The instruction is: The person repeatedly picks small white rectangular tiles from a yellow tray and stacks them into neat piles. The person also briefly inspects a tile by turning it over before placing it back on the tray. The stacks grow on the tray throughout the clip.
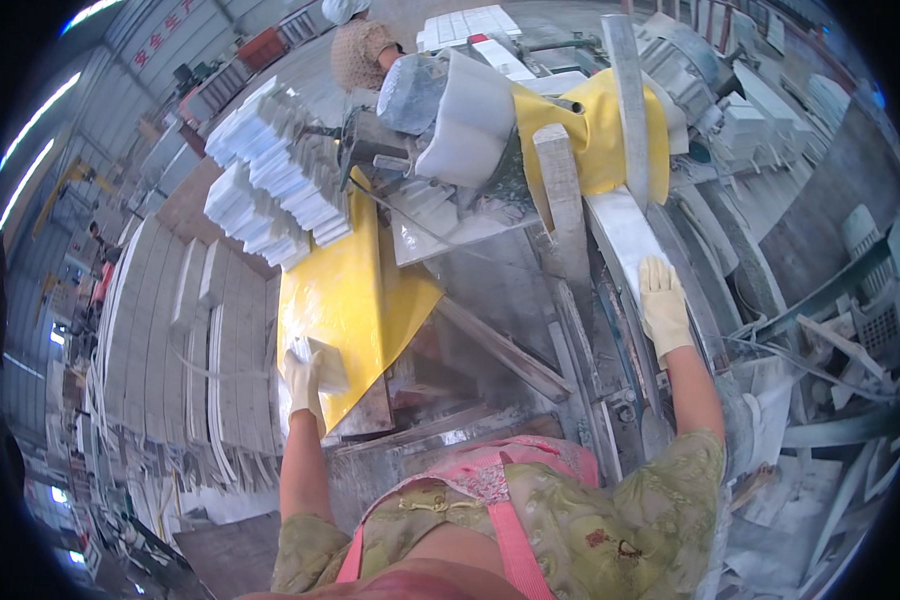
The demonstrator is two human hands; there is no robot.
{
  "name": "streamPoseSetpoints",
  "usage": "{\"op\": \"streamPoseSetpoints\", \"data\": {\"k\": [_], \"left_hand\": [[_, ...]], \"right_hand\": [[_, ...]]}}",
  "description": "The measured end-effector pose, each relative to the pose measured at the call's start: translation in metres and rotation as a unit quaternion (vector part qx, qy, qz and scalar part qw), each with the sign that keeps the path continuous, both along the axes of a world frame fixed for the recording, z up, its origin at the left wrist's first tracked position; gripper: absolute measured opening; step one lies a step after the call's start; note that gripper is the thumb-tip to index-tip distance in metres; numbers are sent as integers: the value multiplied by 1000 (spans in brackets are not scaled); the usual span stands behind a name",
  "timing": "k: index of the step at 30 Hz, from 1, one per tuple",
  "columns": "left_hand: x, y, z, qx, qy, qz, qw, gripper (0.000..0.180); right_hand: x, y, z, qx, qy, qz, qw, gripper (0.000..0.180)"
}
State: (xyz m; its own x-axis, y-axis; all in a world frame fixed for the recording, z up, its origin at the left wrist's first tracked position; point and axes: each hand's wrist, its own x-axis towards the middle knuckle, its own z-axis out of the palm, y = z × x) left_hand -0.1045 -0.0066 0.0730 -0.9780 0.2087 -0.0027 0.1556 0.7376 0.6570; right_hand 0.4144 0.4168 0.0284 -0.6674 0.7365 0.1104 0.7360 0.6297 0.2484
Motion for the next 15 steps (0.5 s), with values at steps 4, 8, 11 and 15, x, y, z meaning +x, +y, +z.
{"op": "streamPoseSetpoints", "data": {"k": [4, 8, 11, 15], "left_hand": [[14, 4, 22, 24, -16, 5, 1000, 76], [25, 3, 37, 85, -39, -18, 995, 69], [28, 2, 41, 42, -32, -27, 998, 65], [24, -4, 35, 61, -43, -57, 996, 72]], "right_hand": [[-1, -9, 29, -32, 20, -15, 999, 57], [-15, -6, 74, -115, 60, -157, 979, 47], [-55, -25, 90, -142, 275, -127, 942, 46], [-164, -104, 83, -499, 609, 4, 617, 35]]}}
